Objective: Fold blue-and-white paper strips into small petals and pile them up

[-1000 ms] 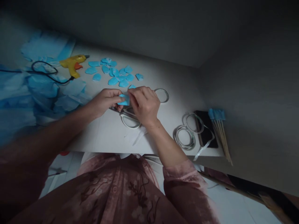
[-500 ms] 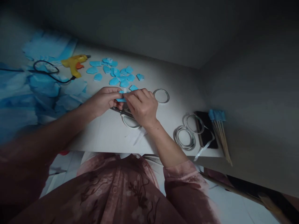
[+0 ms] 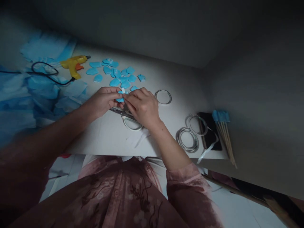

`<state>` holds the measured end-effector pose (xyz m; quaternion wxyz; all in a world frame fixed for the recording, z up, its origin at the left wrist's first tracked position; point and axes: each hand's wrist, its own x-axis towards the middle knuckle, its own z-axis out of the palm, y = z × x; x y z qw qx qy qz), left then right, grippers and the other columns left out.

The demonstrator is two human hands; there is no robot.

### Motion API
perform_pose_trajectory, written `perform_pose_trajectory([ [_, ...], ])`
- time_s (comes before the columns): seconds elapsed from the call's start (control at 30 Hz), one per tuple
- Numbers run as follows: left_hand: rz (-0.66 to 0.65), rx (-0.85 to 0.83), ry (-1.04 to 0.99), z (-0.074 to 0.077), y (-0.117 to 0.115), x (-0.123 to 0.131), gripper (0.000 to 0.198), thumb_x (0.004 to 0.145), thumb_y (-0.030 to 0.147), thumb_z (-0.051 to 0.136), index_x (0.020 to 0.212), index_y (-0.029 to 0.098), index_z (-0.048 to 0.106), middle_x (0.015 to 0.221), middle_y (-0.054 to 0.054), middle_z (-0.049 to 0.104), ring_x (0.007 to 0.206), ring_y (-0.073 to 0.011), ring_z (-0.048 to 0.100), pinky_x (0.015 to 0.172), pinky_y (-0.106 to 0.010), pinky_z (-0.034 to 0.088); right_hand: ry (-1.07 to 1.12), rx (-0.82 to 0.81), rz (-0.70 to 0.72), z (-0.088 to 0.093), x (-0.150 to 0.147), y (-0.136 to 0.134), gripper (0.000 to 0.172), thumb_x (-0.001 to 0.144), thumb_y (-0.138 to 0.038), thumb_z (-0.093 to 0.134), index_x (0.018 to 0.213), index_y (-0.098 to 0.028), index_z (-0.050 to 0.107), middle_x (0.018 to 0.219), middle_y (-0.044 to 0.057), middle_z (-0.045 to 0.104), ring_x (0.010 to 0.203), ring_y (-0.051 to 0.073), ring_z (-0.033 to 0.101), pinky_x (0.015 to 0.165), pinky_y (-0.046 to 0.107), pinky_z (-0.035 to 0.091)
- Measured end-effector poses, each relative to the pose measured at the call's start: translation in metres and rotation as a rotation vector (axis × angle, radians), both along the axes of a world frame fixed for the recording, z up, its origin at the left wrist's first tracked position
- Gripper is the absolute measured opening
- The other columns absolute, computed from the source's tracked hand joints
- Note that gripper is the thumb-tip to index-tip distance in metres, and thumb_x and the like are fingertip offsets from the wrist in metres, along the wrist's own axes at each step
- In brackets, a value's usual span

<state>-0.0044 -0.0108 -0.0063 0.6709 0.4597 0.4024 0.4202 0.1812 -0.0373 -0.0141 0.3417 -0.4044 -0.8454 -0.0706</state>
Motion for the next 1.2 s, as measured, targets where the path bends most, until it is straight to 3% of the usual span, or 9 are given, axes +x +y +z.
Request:
perform_pose_trajectory([
  [0.1,0.028,0.031,0.058,0.002,0.001,-0.001,0.012,0.076,0.019,0.070,0.071,0.015,0.060,0.066,0.000,0.063,0.058,-0.0098,0.060,0.063,-0.024,0.053,0.052,-0.058,0.060,0.004,0.003,0.000,0.033,0.102,-0.040,0.054,0.119,-0.023,0.077,0.098,0.007,0.073,0.094,0.021,0.062,0.083,0.038,0.049],
  [0.23,0.015,0.154,0.272,0.008,0.001,0.000,0.009,0.075,0.020,0.072,0.075,0.015,0.064,0.061,0.002,0.062,0.055,-0.0098,0.059,0.058,-0.021,0.049,0.315,-0.216,0.069,0.004,0.009,0.008,0.032,0.103,-0.039,0.051,0.111,-0.022,0.077,0.104,0.007,0.073,0.101,0.019,0.066,0.088,0.036,0.053],
  [0.3,0.005,0.197,0.332,0.009,0.000,0.001,0.011,0.075,0.021,0.073,0.076,0.015,0.064,0.060,0.002,0.061,0.055,-0.0102,0.059,0.059,-0.021,0.049,0.428,-0.323,0.078,0.000,0.011,0.013,0.034,0.103,-0.044,0.052,0.123,-0.022,0.070,0.107,0.006,0.074,0.099,0.018,0.068,0.083,0.033,0.055],
  [0.4,-0.009,0.222,0.365,0.011,-0.002,0.002,0.011,0.076,0.021,0.072,0.075,0.015,0.063,0.059,0.003,0.061,0.056,-0.0103,0.060,0.060,-0.021,0.049,0.484,-0.456,0.144,-0.010,0.011,0.019,0.050,0.099,-0.050,0.058,0.141,-0.024,0.054,0.101,0.004,0.075,0.086,0.015,0.069,0.073,0.029,0.056],
  [0.6,-0.054,0.209,0.292,0.006,-0.002,0.001,0.008,0.077,0.020,0.070,0.076,0.015,0.064,0.062,0.001,0.063,0.058,-0.0100,0.060,0.060,-0.022,0.049,0.503,-0.560,0.179,-0.016,0.007,0.019,0.059,0.097,-0.051,0.061,0.149,-0.027,0.047,0.093,0.001,0.072,0.072,0.013,0.063,0.068,0.028,0.055],
  [0.73,-0.147,0.150,0.137,0.004,-0.001,-0.002,0.013,0.080,0.027,0.068,0.084,0.014,0.068,0.074,-0.004,0.068,0.066,-0.0125,0.064,0.066,-0.025,0.053,0.537,-0.524,0.153,-0.015,0.007,0.019,0.059,0.100,-0.052,0.057,0.152,-0.027,0.045,0.095,0.002,0.072,0.073,0.013,0.062,0.069,0.029,0.055],
  [0.83,-0.144,0.178,0.155,0.004,-0.002,-0.001,0.017,0.080,0.030,0.070,0.087,0.015,0.068,0.076,-0.003,0.068,0.067,-0.0119,0.064,0.066,-0.023,0.052,0.543,-0.507,0.135,-0.018,0.007,0.021,0.058,0.100,-0.053,0.056,0.152,-0.029,0.046,0.097,0.002,0.073,0.074,0.013,0.062,0.070,0.030,0.055],
  [1.03,-0.009,0.263,0.256,0.003,-0.003,0.003,0.018,0.076,0.029,0.075,0.084,0.015,0.066,0.067,0.001,0.064,0.060,-0.0091,0.058,0.061,-0.021,0.048,0.645,-0.664,0.255,-0.014,0.009,0.019,0.053,0.094,-0.054,0.064,0.139,-0.026,0.061,0.098,0.003,0.073,0.083,0.016,0.066,0.077,0.033,0.058],
  [1.2,0.011,0.280,0.315,0.004,-0.002,0.002,0.017,0.074,0.027,0.074,0.083,0.015,0.067,0.059,0.003,0.061,0.056,-0.0091,0.055,0.057,-0.020,0.045,0.948,-0.972,0.183,0.003,0.008,0.013,0.035,0.091,-0.052,0.065,0.099,-0.020,0.078,0.089,0.004,0.072,0.080,0.015,0.066,0.073,0.029,0.056],
])
